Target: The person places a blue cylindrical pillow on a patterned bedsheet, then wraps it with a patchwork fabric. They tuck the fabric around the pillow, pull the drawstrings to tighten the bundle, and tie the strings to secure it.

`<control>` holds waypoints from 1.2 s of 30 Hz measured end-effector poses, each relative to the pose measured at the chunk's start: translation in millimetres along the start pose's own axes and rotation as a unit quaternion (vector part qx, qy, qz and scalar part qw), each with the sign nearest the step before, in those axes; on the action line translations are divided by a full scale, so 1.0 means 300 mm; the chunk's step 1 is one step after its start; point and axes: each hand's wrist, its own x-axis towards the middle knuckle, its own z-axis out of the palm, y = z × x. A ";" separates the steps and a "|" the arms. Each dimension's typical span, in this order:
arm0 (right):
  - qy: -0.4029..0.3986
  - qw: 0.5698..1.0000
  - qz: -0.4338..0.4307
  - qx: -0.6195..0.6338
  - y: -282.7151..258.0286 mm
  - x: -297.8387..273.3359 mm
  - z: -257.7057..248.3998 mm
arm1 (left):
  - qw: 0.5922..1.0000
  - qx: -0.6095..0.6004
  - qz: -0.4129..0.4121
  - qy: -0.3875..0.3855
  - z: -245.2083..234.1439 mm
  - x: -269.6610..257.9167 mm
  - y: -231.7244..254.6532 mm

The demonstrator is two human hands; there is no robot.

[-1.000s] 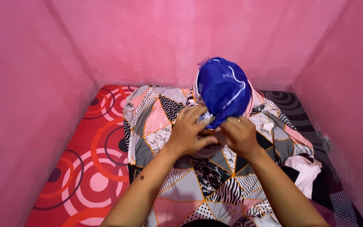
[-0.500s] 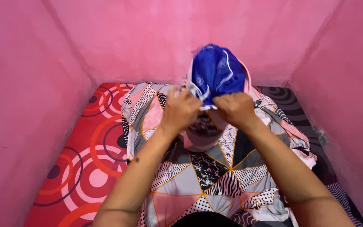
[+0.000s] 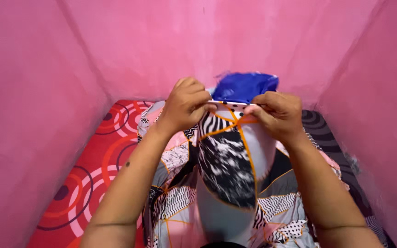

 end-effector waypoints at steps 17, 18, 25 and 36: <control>-0.049 0.998 -0.010 -0.025 0.096 -0.068 -0.059 | 0.987 -0.053 -0.132 0.068 -0.006 -0.221 0.044; -0.055 0.998 -0.014 -0.022 0.097 -0.070 -0.027 | 0.988 -0.036 -0.134 0.070 0.003 -0.224 0.039; -0.103 0.990 0.084 0.052 0.093 -0.115 0.055 | 0.987 -0.024 -0.150 0.047 0.077 -0.249 0.033; -0.184 0.957 0.065 0.215 0.058 -0.046 -0.155 | 0.963 -0.221 -0.149 -0.039 -0.041 -0.256 0.194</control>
